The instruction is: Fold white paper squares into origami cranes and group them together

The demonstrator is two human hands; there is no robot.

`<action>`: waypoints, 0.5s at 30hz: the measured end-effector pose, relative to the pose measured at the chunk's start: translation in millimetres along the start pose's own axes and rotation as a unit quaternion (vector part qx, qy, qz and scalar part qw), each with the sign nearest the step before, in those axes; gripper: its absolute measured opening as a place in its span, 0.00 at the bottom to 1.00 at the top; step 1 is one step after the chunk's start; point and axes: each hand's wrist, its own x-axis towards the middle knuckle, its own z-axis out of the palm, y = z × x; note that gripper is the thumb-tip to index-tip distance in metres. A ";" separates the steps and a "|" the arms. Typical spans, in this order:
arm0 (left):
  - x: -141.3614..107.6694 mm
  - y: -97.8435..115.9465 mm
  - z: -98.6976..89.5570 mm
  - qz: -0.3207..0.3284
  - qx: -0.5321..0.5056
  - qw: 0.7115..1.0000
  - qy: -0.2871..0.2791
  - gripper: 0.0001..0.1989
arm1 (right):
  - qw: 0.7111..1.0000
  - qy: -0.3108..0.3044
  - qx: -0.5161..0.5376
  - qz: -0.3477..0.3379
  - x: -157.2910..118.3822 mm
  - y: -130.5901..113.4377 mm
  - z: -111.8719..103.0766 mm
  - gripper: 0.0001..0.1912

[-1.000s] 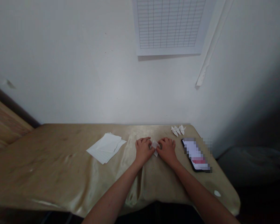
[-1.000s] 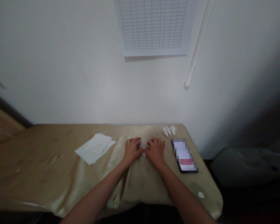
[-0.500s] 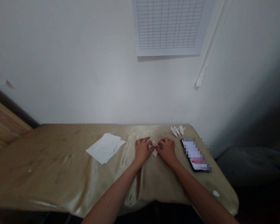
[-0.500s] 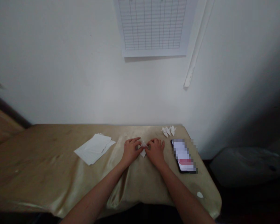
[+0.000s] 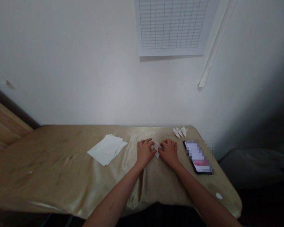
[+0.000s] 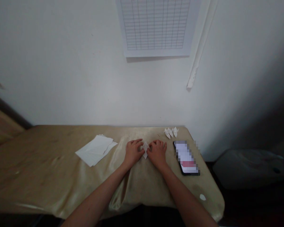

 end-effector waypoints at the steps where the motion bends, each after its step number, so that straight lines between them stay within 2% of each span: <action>1: 0.1 0.1 -0.3 0.000 -0.002 1.000 -0.002 0.15 | 1.000 0.001 0.002 -0.002 0.0 0.2 0.5 0.09; 5: 0.0 -0.6 -0.9 -0.001 -0.008 1.000 -0.009 0.16 | 1.000 -0.001 0.007 -0.006 -0.1 1.3 1.2 0.10; 15: -0.5 -7.1 3.4 0.019 0.010 1.000 -0.004 0.11 | 1.000 0.000 0.012 -0.020 -1.3 5.1 -0.7 0.10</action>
